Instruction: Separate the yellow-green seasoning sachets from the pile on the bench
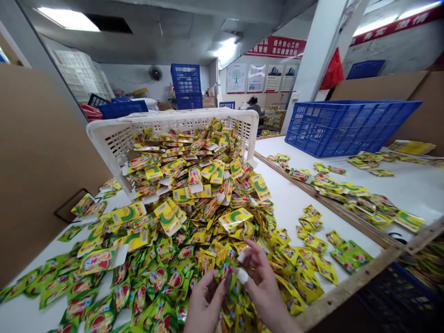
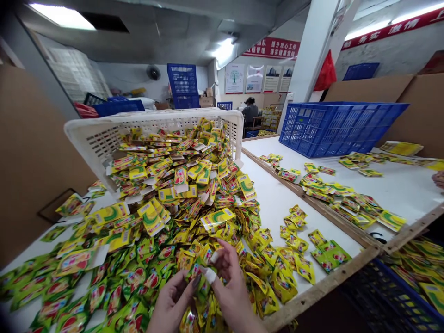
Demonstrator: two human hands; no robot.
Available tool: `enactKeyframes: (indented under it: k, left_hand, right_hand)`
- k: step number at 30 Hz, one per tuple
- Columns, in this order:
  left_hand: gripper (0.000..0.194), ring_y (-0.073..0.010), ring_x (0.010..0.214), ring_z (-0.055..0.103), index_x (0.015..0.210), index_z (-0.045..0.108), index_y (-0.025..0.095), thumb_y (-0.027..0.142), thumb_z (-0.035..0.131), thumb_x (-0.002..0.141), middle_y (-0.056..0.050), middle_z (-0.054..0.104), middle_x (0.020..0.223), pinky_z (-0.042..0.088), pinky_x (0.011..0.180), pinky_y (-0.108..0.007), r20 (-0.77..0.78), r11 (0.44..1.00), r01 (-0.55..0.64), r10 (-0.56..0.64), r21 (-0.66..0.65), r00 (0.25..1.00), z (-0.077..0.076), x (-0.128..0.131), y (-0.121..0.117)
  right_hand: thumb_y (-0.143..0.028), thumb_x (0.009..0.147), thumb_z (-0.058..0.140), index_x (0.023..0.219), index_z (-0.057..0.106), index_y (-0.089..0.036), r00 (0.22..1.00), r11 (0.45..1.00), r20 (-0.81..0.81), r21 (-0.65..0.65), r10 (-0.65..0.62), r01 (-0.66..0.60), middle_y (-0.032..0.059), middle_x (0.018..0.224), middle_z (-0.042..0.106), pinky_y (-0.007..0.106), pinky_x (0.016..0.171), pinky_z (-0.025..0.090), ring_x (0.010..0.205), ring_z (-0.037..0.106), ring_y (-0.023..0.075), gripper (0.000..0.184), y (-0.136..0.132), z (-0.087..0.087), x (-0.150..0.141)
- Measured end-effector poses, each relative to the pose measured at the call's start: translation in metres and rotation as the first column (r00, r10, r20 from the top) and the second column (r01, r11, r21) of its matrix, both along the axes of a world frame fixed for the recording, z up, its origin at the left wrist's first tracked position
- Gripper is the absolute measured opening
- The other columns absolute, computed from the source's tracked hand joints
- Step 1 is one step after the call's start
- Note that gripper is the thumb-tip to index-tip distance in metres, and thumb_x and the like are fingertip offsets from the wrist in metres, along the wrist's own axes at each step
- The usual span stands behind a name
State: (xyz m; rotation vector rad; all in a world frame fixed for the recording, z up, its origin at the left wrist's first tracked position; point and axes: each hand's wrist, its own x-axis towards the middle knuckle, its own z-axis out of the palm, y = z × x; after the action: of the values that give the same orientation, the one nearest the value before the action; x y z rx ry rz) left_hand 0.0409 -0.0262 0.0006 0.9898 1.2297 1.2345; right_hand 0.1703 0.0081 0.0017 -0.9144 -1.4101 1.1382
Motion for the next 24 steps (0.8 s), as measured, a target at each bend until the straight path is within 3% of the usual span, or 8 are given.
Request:
enactKeyframes:
  k: [3,6,9,11,13,18,21,24]
  left_hand:
    - [0.034,-0.0115,0.049,0.046,0.072,0.054,0.019,0.052,0.058,0.071,0.003,0.052,0.055,0.041,0.045,-0.022,0.036,1.000,-0.004,0.005,-0.026,0.999,-0.006,0.001,-0.003]
    - [0.033,-0.0180,0.063,0.055,0.078,0.057,0.020,0.050,0.043,0.082,-0.003,0.060,0.068,0.044,0.059,-0.029,-0.303,0.997,-0.031,0.052,0.075,0.952,-0.002,-0.009,0.001]
    - [0.032,-0.0268,0.098,0.050,0.099,0.057,0.022,0.045,0.041,0.084,-0.009,0.060,0.099,0.039,0.084,-0.041,-0.711,0.972,-0.043,0.200,0.233,0.674,0.006,-0.020,0.017]
    - [0.031,-0.0294,0.103,0.046,0.099,0.057,0.022,0.045,0.048,0.080,-0.009,0.058,0.103,0.036,0.087,-0.046,-0.842,0.976,0.041,0.164,0.215,0.514,0.009,-0.024,0.029]
    - [0.024,-0.0284,0.099,0.048,0.089,0.058,0.022,0.042,0.052,0.079,-0.007,0.059,0.096,0.037,0.086,-0.045,-0.878,0.978,0.116,0.098,0.172,0.468,0.008,-0.023,0.036]
    - [0.016,-0.0257,0.091,0.053,0.083,0.059,0.021,0.036,0.053,0.079,-0.005,0.062,0.088,0.037,0.085,-0.043,-0.768,0.976,0.106,0.080,0.190,0.636,0.002,-0.018,0.036]
    - [0.019,-0.0210,0.077,0.057,0.076,0.061,0.020,0.038,0.053,0.080,-0.003,0.064,0.076,0.043,0.074,-0.033,-0.547,0.983,0.083,0.020,0.163,0.837,0.001,-0.018,0.032]
    - [0.020,-0.0179,0.071,0.058,0.074,0.061,0.019,0.039,0.058,0.076,-0.001,0.064,0.070,0.045,0.068,-0.027,-0.362,0.989,-0.017,0.070,0.149,0.930,0.003,-0.019,0.031]
  right_hand:
    - [-0.036,0.073,0.065,0.093,0.061,-0.020,0.979,0.962,-0.155,-0.219,0.132,-0.165,0.0028,0.082,0.062,0.026,0.071,0.049,0.077,0.059,0.0164,0.026,0.000,-0.004,-0.001]
    - [-0.042,0.073,0.064,0.082,0.062,-0.019,0.980,0.958,-0.198,-0.271,0.037,-0.091,-0.0001,0.067,0.060,0.024,0.057,0.048,0.061,0.056,0.0137,0.025,0.004,-0.009,0.016]
    - [-0.046,0.072,0.062,0.081,0.057,-0.019,0.987,0.954,-0.139,-0.299,-0.081,0.036,-0.0038,0.060,0.051,0.022,0.043,0.042,0.048,0.050,0.0110,0.028,0.014,-0.004,0.042]
    - [-0.043,0.074,0.060,0.074,0.055,-0.019,1.000,0.963,-0.022,-0.267,0.016,-0.022,-0.0047,0.059,0.047,0.023,0.046,0.043,0.049,0.049,0.0111,0.025,0.022,0.007,0.054]
    - [-0.037,0.078,0.057,0.071,0.056,-0.019,0.975,0.979,0.161,-0.158,0.155,-0.130,-0.0018,0.067,0.052,0.027,0.062,0.048,0.064,0.054,0.0142,0.019,0.026,0.020,0.059]
    - [-0.019,0.076,0.056,0.083,0.058,-0.021,0.864,0.969,0.454,0.005,0.217,-0.246,0.0072,0.128,0.046,0.044,0.104,0.026,0.122,0.036,0.0248,0.007,0.026,0.028,0.046]
    - [-0.022,0.078,0.054,0.080,0.055,-0.020,0.865,0.971,0.448,-0.029,0.226,-0.239,0.0056,0.103,0.059,0.038,0.090,0.040,0.101,0.051,0.0225,0.002,0.023,0.022,0.033]
    - [-0.027,0.082,0.051,0.078,0.055,-0.021,0.889,0.979,0.418,-0.014,0.190,-0.203,-0.0005,0.077,0.058,0.030,0.072,0.043,0.076,0.052,0.0174,0.008,0.018,0.018,0.026]
